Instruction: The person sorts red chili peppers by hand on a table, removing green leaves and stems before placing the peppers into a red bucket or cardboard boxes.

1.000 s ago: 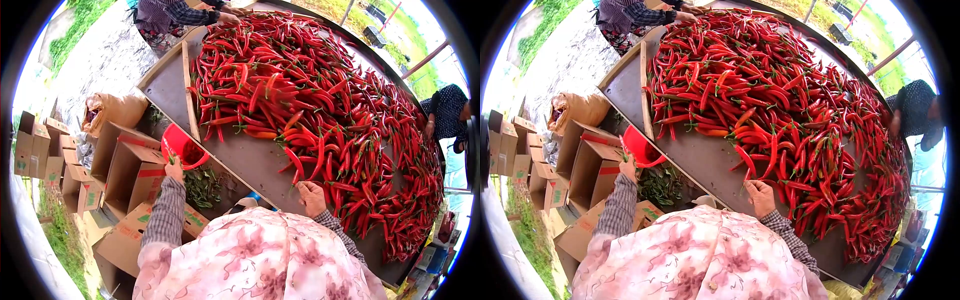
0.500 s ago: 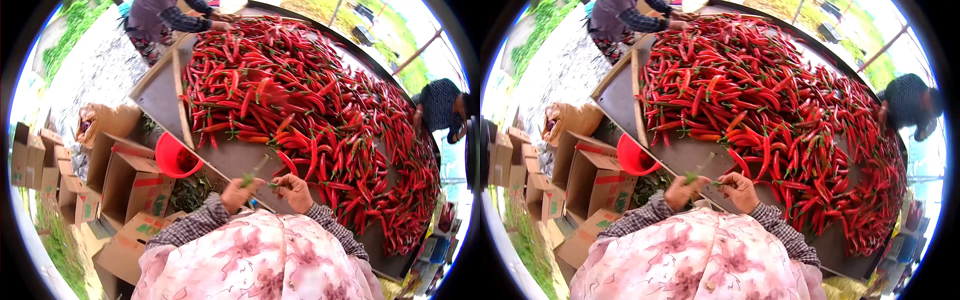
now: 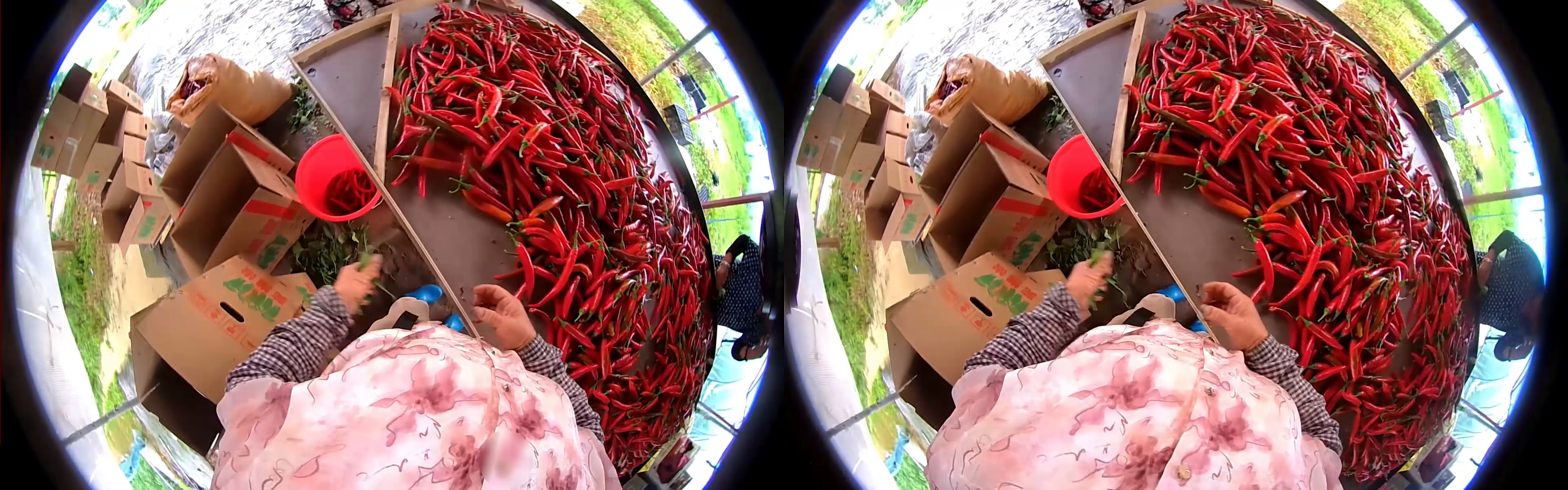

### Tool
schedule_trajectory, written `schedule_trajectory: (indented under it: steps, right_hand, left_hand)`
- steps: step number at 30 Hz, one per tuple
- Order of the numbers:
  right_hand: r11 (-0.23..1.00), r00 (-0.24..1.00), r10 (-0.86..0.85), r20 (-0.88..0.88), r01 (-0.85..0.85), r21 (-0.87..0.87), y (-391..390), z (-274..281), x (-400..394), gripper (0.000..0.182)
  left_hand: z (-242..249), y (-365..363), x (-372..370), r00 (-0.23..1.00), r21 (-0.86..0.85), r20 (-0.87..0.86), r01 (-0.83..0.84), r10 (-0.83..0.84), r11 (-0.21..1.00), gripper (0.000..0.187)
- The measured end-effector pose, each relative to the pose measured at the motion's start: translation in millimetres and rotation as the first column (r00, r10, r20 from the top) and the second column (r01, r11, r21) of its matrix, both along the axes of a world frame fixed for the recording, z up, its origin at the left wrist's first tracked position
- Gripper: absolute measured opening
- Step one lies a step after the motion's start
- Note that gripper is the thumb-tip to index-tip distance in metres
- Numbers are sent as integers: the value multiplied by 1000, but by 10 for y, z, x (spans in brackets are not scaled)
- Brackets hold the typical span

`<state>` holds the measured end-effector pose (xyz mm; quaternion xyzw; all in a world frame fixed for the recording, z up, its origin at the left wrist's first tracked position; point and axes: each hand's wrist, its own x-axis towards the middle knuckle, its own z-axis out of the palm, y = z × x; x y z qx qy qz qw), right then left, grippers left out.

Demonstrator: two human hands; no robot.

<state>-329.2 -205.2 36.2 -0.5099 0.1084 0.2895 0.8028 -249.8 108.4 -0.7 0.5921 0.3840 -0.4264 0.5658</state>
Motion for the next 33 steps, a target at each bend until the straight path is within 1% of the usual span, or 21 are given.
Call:
schedule_trajectory:
  steps: [2,4,6,8,10,11,12,13,14,16,17,18,19,21,22,23,26,27,29,31,33]
  right_hand:
    - [993,994,-87,-73,81,-81,-106,-42,-60,37]
    - [988,991,-110,-74,101,-119,-144,-34,-96,30]
    - [983,985,-140,-99,125,-137,-182,-51,-129,30]
    - [979,984,-160,-81,148,-142,-196,-103,-161,30]
    - [972,980,-189,-62,178,-154,-216,-111,-187,30]
    - [972,981,-191,-47,182,-152,-198,-91,-192,29]
    - [966,978,-208,-25,201,-159,-212,-60,-220,29]
    - [958,971,-236,-29,228,-173,-221,-85,-264,29]
    - [947,965,-262,2,258,-190,-209,-48,-294,22]
    - [925,977,-204,54,211,-316,-274,-60,-407,14]
    - [903,971,-213,111,239,-356,-296,-97,-482,12]
    - [879,962,-219,166,268,-395,-312,-128,-560,12]
    - [853,951,-219,218,295,-431,-333,-145,-640,14]
    - [794,921,-259,290,374,-479,-368,-192,-818,15]
    - [753,904,-247,349,406,-517,-389,-199,-901,16]
    - [737,916,-261,306,393,-550,-411,-178,-984,17]
    - [622,862,-347,369,506,-598,-431,-130,-1204,16]
    - [578,874,-324,361,485,-656,-474,-19,-1268,15]
    - [467,835,-355,420,548,-694,-553,68,-1448,14]
    - [262,779,-333,532,618,-741,-660,51,-1636,13]
    - [166,716,-444,539,657,-736,-711,94,-1854,10]
  left_hand:
    - [-147,333,-119,979,269,101,-197,176,943,62]
    - [-517,916,-160,975,398,-11,-201,224,895,75]
    - [-742,1399,-210,875,286,17,-468,484,836,82]
    - [-716,1611,-226,782,310,163,-619,601,722,80]
    - [-288,1669,-87,928,578,11,-310,372,755,63]
    - [-719,2074,-117,995,705,-96,96,-39,703,57]
    - [-1169,2319,-112,867,760,-243,449,-435,469,52]
    - [-1065,2145,-35,999,781,-39,51,-32,622,48]
    - [-877,1936,57,910,711,133,-363,392,603,44]
    - [-875,1541,195,846,775,412,-521,337,359,41]
    - [-925,1426,254,856,765,419,-513,304,389,41]
    - [-980,1299,323,790,694,611,-567,52,443,38]
    - [-1040,1151,437,626,615,758,-592,-184,521,35]
    - [-461,337,529,462,457,849,-401,-255,794,27]
    - [-191,-98,503,335,467,868,-300,-366,832,24]
    - [-58,-438,471,96,498,867,-191,-488,846,23]
    - [312,-1376,296,-276,499,856,221,-437,838,28]
    - [339,-1644,200,-324,454,880,362,-347,814,29]
    - [369,-2053,59,-378,541,840,521,-390,660,27]
    - [159,-2330,113,-381,517,855,565,-353,643,26]
    - [-38,-2546,349,-407,537,835,461,-369,707,25]
